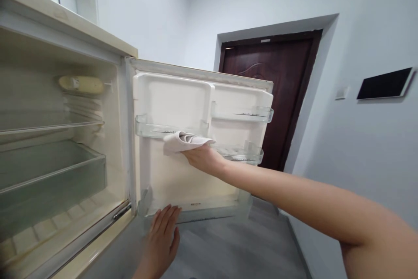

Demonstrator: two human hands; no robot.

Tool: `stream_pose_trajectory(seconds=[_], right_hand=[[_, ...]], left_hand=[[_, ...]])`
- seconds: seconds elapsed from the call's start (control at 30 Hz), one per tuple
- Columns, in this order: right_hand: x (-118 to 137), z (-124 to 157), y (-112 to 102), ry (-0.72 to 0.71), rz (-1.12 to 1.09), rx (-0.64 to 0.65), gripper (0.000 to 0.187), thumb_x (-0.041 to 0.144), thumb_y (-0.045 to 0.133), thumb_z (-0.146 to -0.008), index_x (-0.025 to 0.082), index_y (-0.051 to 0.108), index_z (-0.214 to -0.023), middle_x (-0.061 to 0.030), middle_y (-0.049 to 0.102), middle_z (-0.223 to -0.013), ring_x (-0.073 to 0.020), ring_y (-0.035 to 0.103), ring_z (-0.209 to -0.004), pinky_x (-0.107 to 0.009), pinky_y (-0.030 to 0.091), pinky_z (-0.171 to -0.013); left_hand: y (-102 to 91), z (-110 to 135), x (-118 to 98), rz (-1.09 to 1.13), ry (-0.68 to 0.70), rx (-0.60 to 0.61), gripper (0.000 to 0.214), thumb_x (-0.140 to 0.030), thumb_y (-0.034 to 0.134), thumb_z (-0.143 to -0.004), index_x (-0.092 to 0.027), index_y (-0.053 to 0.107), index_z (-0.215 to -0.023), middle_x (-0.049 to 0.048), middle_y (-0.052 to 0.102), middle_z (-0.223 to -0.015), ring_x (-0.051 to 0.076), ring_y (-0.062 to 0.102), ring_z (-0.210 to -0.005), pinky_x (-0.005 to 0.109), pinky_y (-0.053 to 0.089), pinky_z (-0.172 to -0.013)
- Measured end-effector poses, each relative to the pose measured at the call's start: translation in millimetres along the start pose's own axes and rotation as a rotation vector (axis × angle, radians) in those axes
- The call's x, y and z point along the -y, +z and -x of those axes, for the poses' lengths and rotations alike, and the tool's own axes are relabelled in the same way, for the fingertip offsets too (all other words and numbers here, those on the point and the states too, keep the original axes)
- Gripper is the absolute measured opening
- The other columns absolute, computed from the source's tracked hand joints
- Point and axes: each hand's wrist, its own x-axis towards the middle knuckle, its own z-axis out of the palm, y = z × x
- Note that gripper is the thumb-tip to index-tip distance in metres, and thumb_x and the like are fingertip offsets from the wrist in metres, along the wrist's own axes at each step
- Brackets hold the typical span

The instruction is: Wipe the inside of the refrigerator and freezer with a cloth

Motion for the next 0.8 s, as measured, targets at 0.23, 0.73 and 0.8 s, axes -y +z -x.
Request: stream_pose_trajectory(seconds=[0.23, 0.73, 0.8], right_hand=[[-2, 23, -8, 0.006, 0.237, -0.123, 0.035, 0.005, 0.047, -0.087, 0.017, 0.070, -0.110, -0.0086, 0.065, -0.121, -0.0194, 0.052, -0.120, -0.030, 0.052, -0.091], [-82, 80, -67, 0.774, 0.072, -0.725, 0.033, 0.013, 0.056, -0.086, 0.026, 0.063, -0.116, -0.0059, 0.065, -0.111, -0.0280, 0.058, -0.112, -0.047, 0.048, -0.097], [-115, 81, -67, 0.876, 0.011, -0.817, 0.028, 0.015, 0.053, -0.089, 0.024, 0.062, -0.114, -0.0064, 0.064, -0.109, -0.0257, 0.059, -0.108, -0.046, 0.049, -0.094]], left_hand=[[0.0, -3, 1, 0.029, -0.003, -0.040, 0.047, -0.009, 0.049, -0.077, -0.019, 0.055, -0.123, -0.0011, 0.071, -0.116, 0.018, 0.059, -0.114, 0.036, 0.037, -0.102], [8.4, -5, -2, 0.054, -0.031, -0.137, 0.037, -0.015, 0.054, -0.078, -0.016, 0.059, -0.114, 0.0039, 0.072, -0.107, 0.019, 0.058, -0.108, 0.036, 0.028, -0.108], [9.2, -6, -4, 0.051, -0.021, -0.135, 0.037, -0.016, 0.055, -0.077, -0.015, 0.059, -0.114, 0.0058, 0.072, -0.106, 0.021, 0.058, -0.108, 0.038, 0.027, -0.108]])
